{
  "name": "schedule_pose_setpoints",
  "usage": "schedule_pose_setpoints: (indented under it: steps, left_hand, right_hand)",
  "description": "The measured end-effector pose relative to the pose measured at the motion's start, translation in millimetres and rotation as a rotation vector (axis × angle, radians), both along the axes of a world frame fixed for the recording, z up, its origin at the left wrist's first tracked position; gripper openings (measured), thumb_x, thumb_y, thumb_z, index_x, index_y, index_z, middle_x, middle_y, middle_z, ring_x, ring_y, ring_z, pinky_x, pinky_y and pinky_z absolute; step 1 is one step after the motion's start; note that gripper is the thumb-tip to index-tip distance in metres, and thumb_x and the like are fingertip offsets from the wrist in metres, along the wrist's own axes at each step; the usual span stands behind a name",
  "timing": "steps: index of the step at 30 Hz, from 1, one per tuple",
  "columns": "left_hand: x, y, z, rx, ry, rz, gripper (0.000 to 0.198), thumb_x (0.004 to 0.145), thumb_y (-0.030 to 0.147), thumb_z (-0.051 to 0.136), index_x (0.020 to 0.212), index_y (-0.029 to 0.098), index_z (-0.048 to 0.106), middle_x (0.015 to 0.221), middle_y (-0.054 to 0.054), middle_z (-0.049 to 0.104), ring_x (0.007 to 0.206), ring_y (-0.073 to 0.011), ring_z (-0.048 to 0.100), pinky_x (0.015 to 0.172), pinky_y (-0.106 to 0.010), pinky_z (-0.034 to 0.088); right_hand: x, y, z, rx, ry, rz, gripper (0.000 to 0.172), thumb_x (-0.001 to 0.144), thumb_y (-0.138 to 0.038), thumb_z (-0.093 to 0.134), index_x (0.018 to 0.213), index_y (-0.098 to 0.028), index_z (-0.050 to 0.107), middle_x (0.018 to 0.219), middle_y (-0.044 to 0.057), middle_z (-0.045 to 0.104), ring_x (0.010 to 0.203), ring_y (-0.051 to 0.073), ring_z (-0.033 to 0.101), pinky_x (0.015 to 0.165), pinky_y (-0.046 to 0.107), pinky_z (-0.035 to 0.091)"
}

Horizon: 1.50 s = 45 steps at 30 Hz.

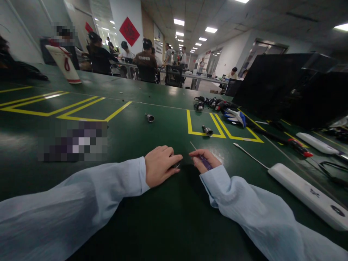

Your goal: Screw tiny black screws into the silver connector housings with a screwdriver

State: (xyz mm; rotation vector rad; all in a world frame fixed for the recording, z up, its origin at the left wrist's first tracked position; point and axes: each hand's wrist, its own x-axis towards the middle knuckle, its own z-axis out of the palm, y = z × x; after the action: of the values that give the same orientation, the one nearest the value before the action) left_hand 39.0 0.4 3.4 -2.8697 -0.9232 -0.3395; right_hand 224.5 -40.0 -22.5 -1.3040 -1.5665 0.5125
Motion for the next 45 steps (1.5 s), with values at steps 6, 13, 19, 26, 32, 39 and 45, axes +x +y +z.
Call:
schedule_pose_setpoints:
  steps: [6,13,19,26,32,39,45]
  left_hand:
    - [-6,-30,14.2,0.210,0.164,0.019,0.029,0.074,0.034,0.058,0.100,0.021,0.054,0.083,-0.007,0.054,0.075,-0.0222,0.049,0.064,-0.035,0.036]
    - [-9,-31,32.0,0.372,0.222,-0.109,0.023,0.082,0.012,0.042,0.097,0.021,0.058,0.085,-0.008,0.057,0.082,-0.0213,0.050,0.073,-0.036,0.037]
    - [-24,-14,30.2,0.196,0.141,-0.137,0.026,0.078,0.018,0.052,0.102,0.027,0.058,0.088,-0.005,0.057,0.089,-0.0214,0.051,0.079,-0.036,0.040]
    - [-50,12,14.5,0.047,-0.101,-0.121,0.035,0.077,0.024,0.052,0.112,0.027,0.054,0.101,-0.005,0.060,0.099,-0.0215,0.048,0.090,-0.038,0.037]
    - [-49,2,12.8,0.111,0.097,-0.142,0.040,0.078,0.013,0.046,0.113,0.029,0.054,0.113,-0.006,0.056,0.092,-0.0214,0.052,0.076,-0.035,0.043]
    - [-48,3,5.1,0.045,0.036,-0.131,0.041,0.078,0.011,0.043,0.115,0.027,0.052,0.116,-0.008,0.051,0.088,-0.0179,0.056,0.076,-0.031,0.047]
    - [-47,11,-0.8,-0.258,-0.458,-0.094,0.034,0.078,0.021,0.051,0.111,0.018,0.055,0.104,-0.010,0.054,0.095,-0.0178,0.054,0.082,-0.030,0.048]
  right_hand:
    - [-15,-16,-5.8,0.172,-0.265,0.240,0.023,0.071,-0.013,0.049,0.093,-0.018,0.051,0.101,0.009,0.063,0.091,0.020,0.057,0.081,0.037,0.045]
    - [-14,-18,-2.0,0.166,-0.348,0.252,0.024,0.070,-0.011,0.049,0.093,-0.017,0.052,0.101,0.009,0.064,0.091,0.020,0.059,0.081,0.036,0.046]
    - [-16,-20,6.4,0.177,-0.280,0.214,0.023,0.079,-0.018,0.045,0.099,-0.017,0.057,0.093,0.009,0.066,0.084,0.018,0.061,0.077,0.035,0.047]
    - [-10,-31,29.8,-0.090,0.135,0.128,0.033,0.082,-0.036,0.047,0.059,-0.017,0.060,0.047,0.000,0.057,0.045,0.010,0.053,0.047,0.024,0.044]
    - [-11,-33,34.0,-0.228,0.197,0.135,0.034,0.081,-0.037,0.049,0.057,-0.017,0.059,0.044,-0.002,0.052,0.041,0.008,0.049,0.043,0.020,0.041]
    - [-15,-36,34.7,-0.164,0.073,0.188,0.035,0.082,-0.033,0.046,0.053,-0.016,0.057,0.041,-0.003,0.049,0.040,0.007,0.048,0.045,0.021,0.039]
    - [-16,-35,35.8,-0.168,0.013,0.168,0.035,0.081,-0.032,0.045,0.052,-0.016,0.057,0.040,-0.003,0.049,0.039,0.008,0.047,0.044,0.021,0.038]
